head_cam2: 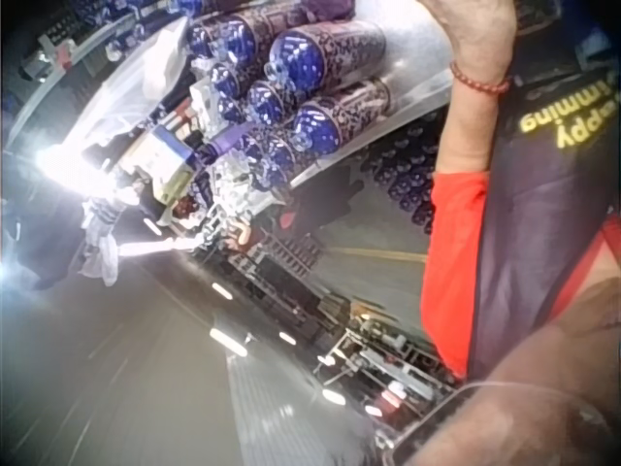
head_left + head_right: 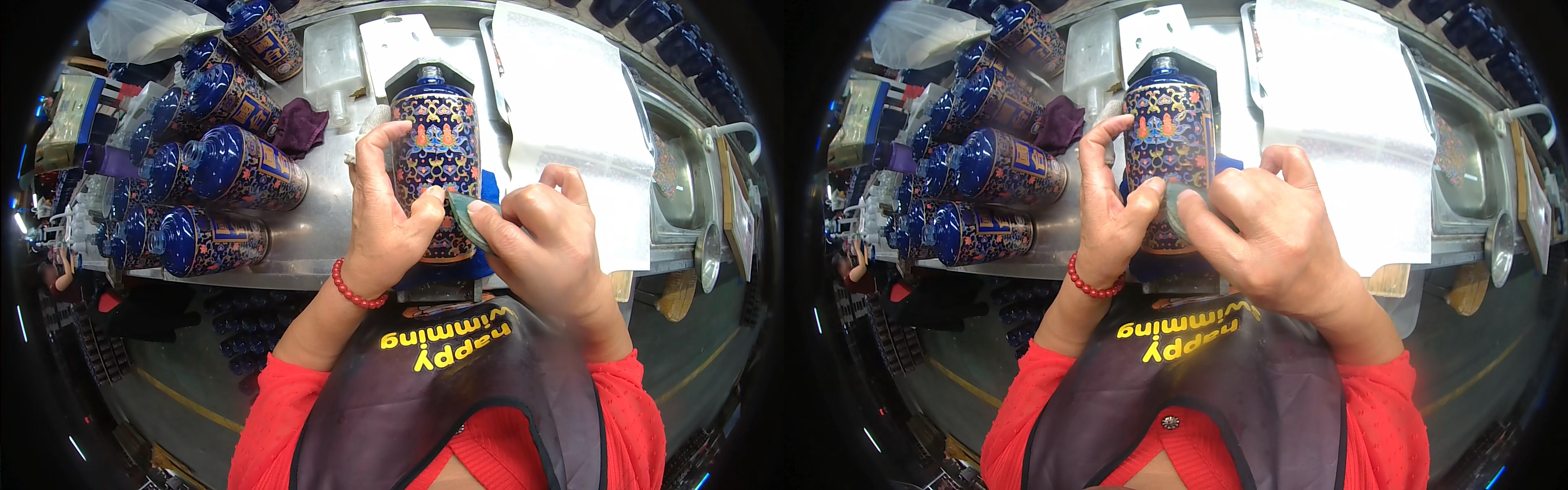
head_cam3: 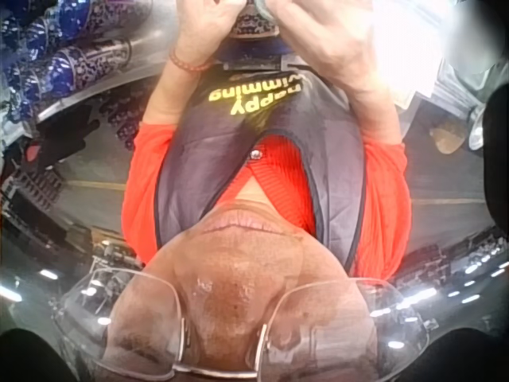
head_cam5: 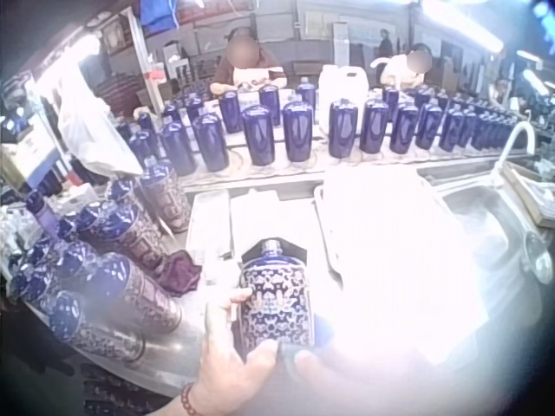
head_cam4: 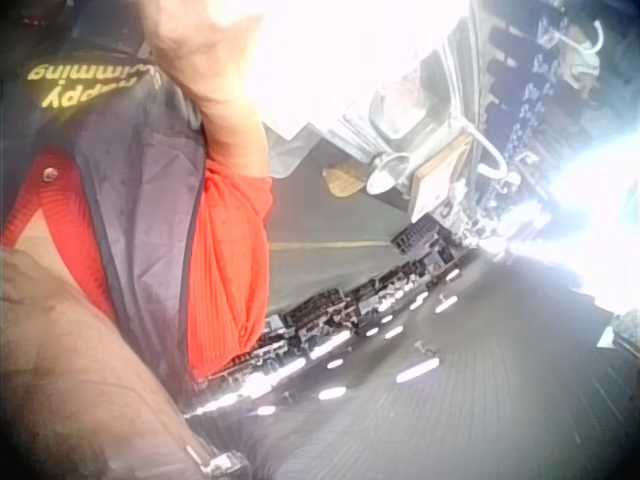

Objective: The person cleans a blue bottle with a green sponge, then selects a decorative label from a sheet and applies it to the bottle's surface, smoothing it with fingers to adhere the label.

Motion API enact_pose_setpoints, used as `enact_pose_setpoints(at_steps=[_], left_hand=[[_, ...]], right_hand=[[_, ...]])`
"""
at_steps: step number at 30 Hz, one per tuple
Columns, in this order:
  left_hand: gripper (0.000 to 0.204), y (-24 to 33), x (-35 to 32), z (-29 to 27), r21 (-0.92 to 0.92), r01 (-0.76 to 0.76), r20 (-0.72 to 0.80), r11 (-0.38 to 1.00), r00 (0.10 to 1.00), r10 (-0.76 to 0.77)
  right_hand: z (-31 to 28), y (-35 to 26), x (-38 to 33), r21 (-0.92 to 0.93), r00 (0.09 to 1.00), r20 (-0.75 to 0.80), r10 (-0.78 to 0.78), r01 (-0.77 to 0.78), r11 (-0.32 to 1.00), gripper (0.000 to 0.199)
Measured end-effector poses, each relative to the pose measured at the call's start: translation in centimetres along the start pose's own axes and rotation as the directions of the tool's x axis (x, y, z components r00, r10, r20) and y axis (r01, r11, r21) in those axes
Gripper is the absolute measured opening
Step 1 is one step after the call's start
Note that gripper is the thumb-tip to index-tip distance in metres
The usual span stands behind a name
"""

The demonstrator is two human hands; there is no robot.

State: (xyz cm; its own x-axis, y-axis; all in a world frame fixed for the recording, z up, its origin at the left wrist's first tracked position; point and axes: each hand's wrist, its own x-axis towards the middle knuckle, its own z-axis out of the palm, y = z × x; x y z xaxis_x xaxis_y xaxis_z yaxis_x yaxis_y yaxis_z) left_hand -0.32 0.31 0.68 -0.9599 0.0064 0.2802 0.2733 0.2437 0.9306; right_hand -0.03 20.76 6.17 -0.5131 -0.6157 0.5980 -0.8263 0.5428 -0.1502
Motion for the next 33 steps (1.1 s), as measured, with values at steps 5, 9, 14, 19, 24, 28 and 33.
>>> enact_pose_setpoints(at_steps=[5,9,14,19,24,28,33], left_hand=[[0.065,-0.03,0.03,-0.03,0.008,-0.020,-0.002,1.000,1.000,0.020],[0.064,0.04,-0.08,-0.06,-0.096,0.050,0.005,0.994,0.999,-0.050],[0.064,-0.02,0.05,-0.35,-0.297,0.072,0.034,0.952,0.997,-0.065],[0.064,-0.06,0.17,-0.35,-0.314,0.122,0.039,0.941,0.992,-0.116],[0.064,0.16,0.40,-0.06,-0.267,0.090,0.020,0.960,0.996,-0.088],[0.063,0.50,0.48,0.05,-0.281,0.093,0.015,0.955,0.996,-0.092],[0.062,0.44,0.62,0.11,-0.217,0.071,0.006,0.973,0.997,-0.072]], right_hand=[[0.03,0.05,-0.02,-0.014,1.000,0.013,0.015,-0.014,1.000,0.028],[-0.01,0.33,-0.01,0.023,0.999,-0.042,0.020,-0.019,1.000,0.032],[0.02,0.54,0.03,0.046,0.996,-0.067,0.051,-0.048,0.998,0.040],[0.09,0.53,0.04,0.068,0.996,-0.062,0.059,-0.055,0.996,0.041],[0.07,0.58,0.02,0.071,0.996,-0.054,0.066,-0.062,0.996,0.041],[0.15,0.63,0.07,0.080,0.996,-0.058,0.063,-0.058,0.995,0.041],[0.30,0.68,0.09,0.094,0.996,-0.066,0.066,-0.060,0.994,0.040]])
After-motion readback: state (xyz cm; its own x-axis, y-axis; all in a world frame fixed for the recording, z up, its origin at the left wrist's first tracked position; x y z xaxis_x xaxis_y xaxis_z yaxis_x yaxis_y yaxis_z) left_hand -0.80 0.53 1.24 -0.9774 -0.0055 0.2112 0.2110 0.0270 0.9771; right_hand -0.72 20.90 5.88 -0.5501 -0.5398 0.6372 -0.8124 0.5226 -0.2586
